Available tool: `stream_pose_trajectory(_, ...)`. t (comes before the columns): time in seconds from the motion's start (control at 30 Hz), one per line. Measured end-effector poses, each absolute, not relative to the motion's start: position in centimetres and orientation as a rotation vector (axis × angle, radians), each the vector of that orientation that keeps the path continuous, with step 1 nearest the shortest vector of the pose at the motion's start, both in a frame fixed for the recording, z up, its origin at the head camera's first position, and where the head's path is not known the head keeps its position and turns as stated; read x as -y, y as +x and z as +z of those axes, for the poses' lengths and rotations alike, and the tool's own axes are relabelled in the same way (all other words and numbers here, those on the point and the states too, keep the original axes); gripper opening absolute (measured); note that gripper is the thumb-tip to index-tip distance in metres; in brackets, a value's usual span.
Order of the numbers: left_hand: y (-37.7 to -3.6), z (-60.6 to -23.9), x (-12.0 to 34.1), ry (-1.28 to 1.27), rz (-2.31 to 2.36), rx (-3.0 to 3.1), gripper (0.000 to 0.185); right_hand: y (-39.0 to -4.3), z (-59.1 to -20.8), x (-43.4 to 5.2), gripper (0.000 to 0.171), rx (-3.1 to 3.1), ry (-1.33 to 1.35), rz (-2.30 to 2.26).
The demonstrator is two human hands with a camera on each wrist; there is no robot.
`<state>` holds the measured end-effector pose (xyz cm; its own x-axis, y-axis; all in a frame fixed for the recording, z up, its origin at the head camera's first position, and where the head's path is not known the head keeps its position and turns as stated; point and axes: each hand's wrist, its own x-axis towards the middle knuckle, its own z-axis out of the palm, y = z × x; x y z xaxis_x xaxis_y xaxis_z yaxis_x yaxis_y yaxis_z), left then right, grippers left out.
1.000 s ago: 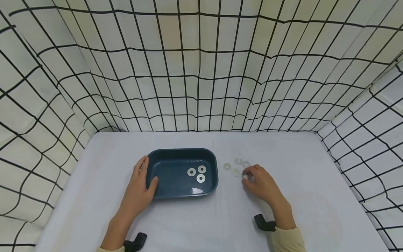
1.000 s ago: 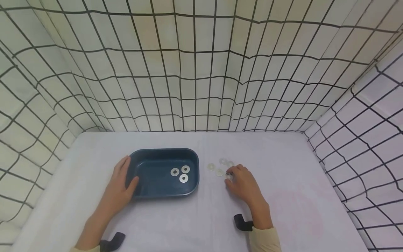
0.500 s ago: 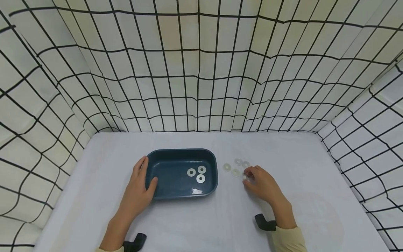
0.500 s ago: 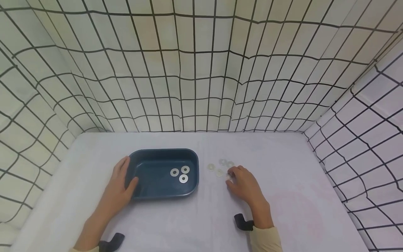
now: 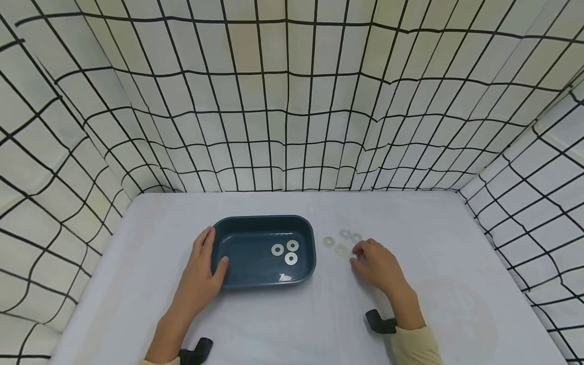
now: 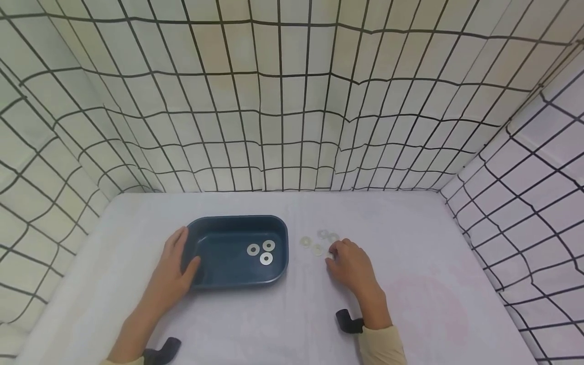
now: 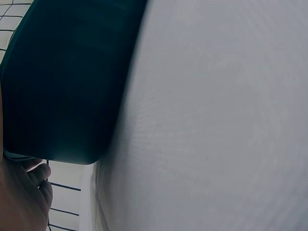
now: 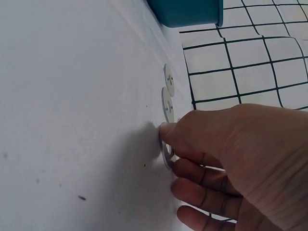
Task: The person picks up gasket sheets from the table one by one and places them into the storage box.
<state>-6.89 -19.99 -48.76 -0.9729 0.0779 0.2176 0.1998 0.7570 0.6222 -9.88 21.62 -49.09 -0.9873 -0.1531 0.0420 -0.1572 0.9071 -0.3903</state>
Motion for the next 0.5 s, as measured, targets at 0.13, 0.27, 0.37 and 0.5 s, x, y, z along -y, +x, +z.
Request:
stream_pose_trajectory(0.13, -7.0, -48.57, 19.76, -0.223, -1.018, 2.771, 0.075, -9.89, -48.52, -21.49, 0.019, 3.085, 0.219, 0.616)
stream_pose_trajectory(0.27, -7.09, -48.59, 19.72, -0.232, -1.02, 2.76, 0.076, -9.78, -48.14, -21.39, 0.02, 3.09, 0.195, 0.588)
stream_pose_trajectory(0.37, -7.03, -48.76, 19.87, -0.228, -1.011, 2.763, 0.076, -9.61, -48.16, -21.24, 0.02, 3.102, 0.176, 0.584)
stream_pose_trajectory(0.5, -6.93, -48.9, 19.94, -0.223, -1.004, 2.77, 0.076, -9.28, -48.12, -20.83, 0.02, 3.106, 0.167, 0.535)
